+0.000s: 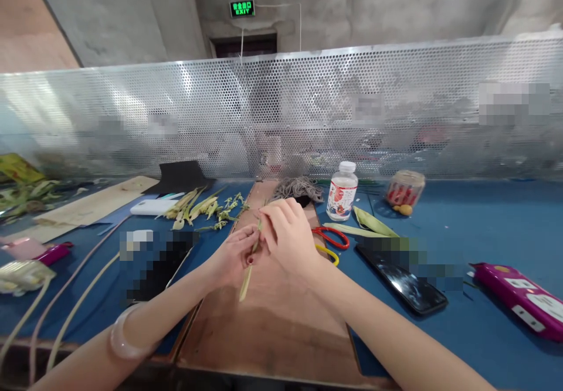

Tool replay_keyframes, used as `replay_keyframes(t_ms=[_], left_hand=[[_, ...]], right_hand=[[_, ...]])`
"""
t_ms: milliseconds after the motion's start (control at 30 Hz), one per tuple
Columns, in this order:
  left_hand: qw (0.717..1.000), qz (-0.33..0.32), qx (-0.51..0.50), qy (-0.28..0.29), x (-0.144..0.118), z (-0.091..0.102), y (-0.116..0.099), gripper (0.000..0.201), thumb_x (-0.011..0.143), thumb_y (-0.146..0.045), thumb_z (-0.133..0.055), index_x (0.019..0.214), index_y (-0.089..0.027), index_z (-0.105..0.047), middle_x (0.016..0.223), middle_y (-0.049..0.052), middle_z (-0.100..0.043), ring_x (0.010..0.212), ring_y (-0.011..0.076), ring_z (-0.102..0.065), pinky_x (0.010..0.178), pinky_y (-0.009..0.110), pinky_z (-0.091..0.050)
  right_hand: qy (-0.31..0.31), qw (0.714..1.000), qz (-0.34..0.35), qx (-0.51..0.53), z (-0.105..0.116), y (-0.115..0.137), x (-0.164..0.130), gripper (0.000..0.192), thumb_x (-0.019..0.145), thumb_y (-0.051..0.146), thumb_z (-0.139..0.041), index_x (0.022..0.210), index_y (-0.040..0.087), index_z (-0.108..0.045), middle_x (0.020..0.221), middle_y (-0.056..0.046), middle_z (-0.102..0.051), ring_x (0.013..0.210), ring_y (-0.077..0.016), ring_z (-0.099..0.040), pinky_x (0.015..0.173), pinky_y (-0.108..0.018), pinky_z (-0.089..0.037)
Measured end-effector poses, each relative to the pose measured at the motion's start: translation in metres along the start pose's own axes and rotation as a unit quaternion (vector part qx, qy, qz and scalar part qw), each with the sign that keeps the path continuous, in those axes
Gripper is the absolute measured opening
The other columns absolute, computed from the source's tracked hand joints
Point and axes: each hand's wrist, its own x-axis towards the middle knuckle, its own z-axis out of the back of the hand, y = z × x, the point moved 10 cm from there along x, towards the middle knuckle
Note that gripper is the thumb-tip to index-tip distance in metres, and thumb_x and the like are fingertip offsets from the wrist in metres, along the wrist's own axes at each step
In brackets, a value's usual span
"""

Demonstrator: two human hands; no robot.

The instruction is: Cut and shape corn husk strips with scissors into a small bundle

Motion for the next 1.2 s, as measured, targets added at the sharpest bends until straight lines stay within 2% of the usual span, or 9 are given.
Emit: replay_keyframes(t_ms=[133, 300, 433, 700, 833, 967, 1100, 1200], left_hand=[[0.999, 0.018, 0.027, 0.017, -0.002, -0.003, 0.001, 0.031, 0.082, -0.04, -0.058, 0.07, -0.016, -0.043, 0.052, -0.005, -0.04, 0.042, 0.004, -0.026, 0.043, 0.019, -0.018], [0.998, 0.03, 0.048, -0.003, -0.004, -0.001, 0.0, 0.027, 0.083, -0.04, -0.055, 0.075, -0.019, -0.04, 0.052, -0.008, -0.032, 0.041, 0.0043, -0.018, 0.042, 0.018, -0.013], [0.996, 0.03, 0.077, -0.023, -0.005, 0.003, 0.0, 0.025, 0.083, -0.042, -0.053, 0.08, -0.019, -0.043, 0.053, -0.009, -0.028, 0.041, 0.0047, -0.015, 0.042, 0.018, -0.009], [0.991, 0.028, 0.115, -0.056, -0.008, 0.004, -0.002, 0.029, 0.085, -0.046, -0.05, 0.077, -0.02, -0.039, 0.058, -0.008, -0.027, 0.045, 0.0057, -0.016, 0.042, 0.018, -0.009], [0.991, 0.012, 0.109, -0.077, -0.01, 0.007, -0.004, 0.036, 0.084, -0.054, -0.049, 0.075, -0.021, -0.037, 0.057, -0.008, -0.024, 0.045, 0.006, -0.015, 0.041, 0.019, -0.008], [0.991, -0.01, 0.102, -0.084, -0.01, 0.007, -0.008, 0.038, 0.082, -0.054, -0.052, 0.071, -0.02, -0.037, 0.056, -0.008, -0.025, 0.045, 0.0058, -0.015, 0.04, 0.019, -0.009], [0.991, -0.007, 0.1, -0.084, -0.01, 0.007, -0.008, 0.038, 0.083, -0.05, -0.052, 0.067, -0.018, -0.04, 0.054, -0.008, -0.025, 0.044, 0.0052, -0.015, 0.039, 0.019, -0.009], [0.995, 0.008, 0.067, -0.075, -0.01, 0.008, -0.005, 0.037, 0.083, -0.049, -0.052, 0.066, -0.018, -0.041, 0.054, -0.008, -0.023, 0.043, 0.0044, -0.012, 0.039, 0.019, -0.006]], right_hand=[[0.063, 0.986, 0.067, -0.14, -0.02, 0.014, -0.013, 0.012, 0.086, 0.014, -0.048, 0.078, 0.019, -0.055, 0.08, -0.008, -0.061, 0.078, -0.0223, -0.047, 0.07, -0.036, -0.036], [0.056, 0.976, 0.1, -0.185, -0.023, 0.02, -0.02, 0.02, 0.085, 0.013, -0.048, 0.066, 0.021, -0.05, 0.065, -0.005, -0.056, 0.07, -0.0211, -0.043, 0.065, -0.034, -0.032], [0.047, 0.979, 0.071, -0.187, -0.02, 0.016, -0.021, 0.02, 0.084, 0.015, -0.049, 0.065, 0.021, -0.048, 0.064, -0.005, -0.054, 0.068, -0.0203, -0.043, 0.064, -0.033, -0.032], [0.063, 0.981, 0.053, -0.178, -0.026, 0.009, -0.026, 0.019, 0.084, 0.015, -0.048, 0.066, 0.021, -0.047, 0.065, -0.004, -0.053, 0.068, -0.0199, -0.044, 0.065, -0.033, -0.032], [0.073, 0.982, 0.053, -0.169, -0.028, 0.01, -0.027, 0.019, 0.084, 0.016, -0.048, 0.067, 0.021, -0.047, 0.064, -0.004, -0.053, 0.068, -0.0198, -0.044, 0.065, -0.034, -0.032], [0.075, 0.985, 0.058, -0.147, -0.029, 0.014, -0.028, 0.019, 0.085, 0.014, -0.047, 0.067, 0.021, -0.046, 0.065, -0.005, -0.056, 0.069, -0.0196, -0.046, 0.065, -0.034, -0.032], [0.07, 0.988, 0.066, -0.119, -0.027, 0.017, -0.028, 0.016, 0.084, 0.013, -0.049, 0.07, 0.02, -0.048, 0.067, -0.005, -0.058, 0.069, -0.0192, -0.048, 0.064, -0.034, -0.033], [0.069, 0.994, 0.039, -0.071, -0.025, 0.012, -0.028, 0.014, 0.085, 0.012, -0.05, 0.073, 0.02, -0.049, 0.07, -0.004, -0.058, 0.07, -0.0191, -0.049, 0.065, -0.034, -0.035]])
